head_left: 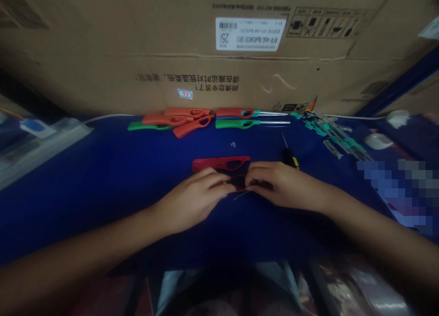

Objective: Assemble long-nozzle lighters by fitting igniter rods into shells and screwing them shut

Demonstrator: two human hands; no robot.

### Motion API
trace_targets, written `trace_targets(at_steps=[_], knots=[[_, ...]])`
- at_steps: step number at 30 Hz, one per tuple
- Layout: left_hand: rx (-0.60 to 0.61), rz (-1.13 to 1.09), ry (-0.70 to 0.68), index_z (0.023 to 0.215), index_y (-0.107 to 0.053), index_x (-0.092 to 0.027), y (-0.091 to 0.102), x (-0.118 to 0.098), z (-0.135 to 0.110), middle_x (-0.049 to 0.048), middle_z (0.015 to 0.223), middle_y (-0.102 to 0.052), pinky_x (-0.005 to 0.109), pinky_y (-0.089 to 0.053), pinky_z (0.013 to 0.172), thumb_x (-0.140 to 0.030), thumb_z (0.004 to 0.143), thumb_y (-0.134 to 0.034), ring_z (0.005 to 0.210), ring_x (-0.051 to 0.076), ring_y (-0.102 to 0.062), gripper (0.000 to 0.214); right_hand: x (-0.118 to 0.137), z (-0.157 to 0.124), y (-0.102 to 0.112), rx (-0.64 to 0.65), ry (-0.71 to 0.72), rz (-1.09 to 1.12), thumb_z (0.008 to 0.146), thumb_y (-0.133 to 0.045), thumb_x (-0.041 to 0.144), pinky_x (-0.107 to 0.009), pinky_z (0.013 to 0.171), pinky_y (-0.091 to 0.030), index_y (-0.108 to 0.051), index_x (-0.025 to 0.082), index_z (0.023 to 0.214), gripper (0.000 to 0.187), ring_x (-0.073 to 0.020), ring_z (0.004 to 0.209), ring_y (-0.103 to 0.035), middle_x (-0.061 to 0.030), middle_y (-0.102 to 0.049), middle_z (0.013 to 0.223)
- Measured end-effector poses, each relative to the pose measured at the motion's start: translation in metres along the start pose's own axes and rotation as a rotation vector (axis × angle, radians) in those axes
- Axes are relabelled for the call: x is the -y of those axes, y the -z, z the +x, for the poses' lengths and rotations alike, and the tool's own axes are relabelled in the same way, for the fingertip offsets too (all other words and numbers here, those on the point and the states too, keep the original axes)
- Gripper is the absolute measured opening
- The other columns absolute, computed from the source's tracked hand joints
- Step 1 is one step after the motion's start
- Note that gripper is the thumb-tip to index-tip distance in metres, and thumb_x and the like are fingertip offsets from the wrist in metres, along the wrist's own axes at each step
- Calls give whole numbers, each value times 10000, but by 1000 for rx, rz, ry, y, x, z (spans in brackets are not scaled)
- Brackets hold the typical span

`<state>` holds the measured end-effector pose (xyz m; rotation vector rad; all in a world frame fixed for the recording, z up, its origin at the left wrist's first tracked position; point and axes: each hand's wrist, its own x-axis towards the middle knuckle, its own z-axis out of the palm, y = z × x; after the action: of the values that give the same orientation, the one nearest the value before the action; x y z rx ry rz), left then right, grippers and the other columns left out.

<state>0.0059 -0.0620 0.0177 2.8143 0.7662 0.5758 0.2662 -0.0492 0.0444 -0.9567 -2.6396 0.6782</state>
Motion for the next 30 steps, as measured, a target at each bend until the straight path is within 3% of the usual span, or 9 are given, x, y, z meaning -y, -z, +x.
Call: trace_targets(at_steps=[7, 30], knots=[[23, -40, 43, 1233, -653, -212, -2, -1, 0, 74, 1214, -657, 408, -531, 1012, -134, 999, -504, 1147, 226, -575, 288, 0, 0, 3, -6, 18, 68, 915, -598, 108, -234, 686, -448, -688, 161, 917, 104, -112, 737, -595, -34, -649, 897], [-68, -103, 61, 1182, -675, -208, -7, 2, -2, 71, 1197, -672, 410, -533, 1017, -149, 991, -537, 1131, 209, -590, 242, 4, -3, 4, 30, 37, 18, 890, -601, 102, -229, 680, -464, -659, 176, 997, 143, -118, 781, -608, -43, -632, 998]])
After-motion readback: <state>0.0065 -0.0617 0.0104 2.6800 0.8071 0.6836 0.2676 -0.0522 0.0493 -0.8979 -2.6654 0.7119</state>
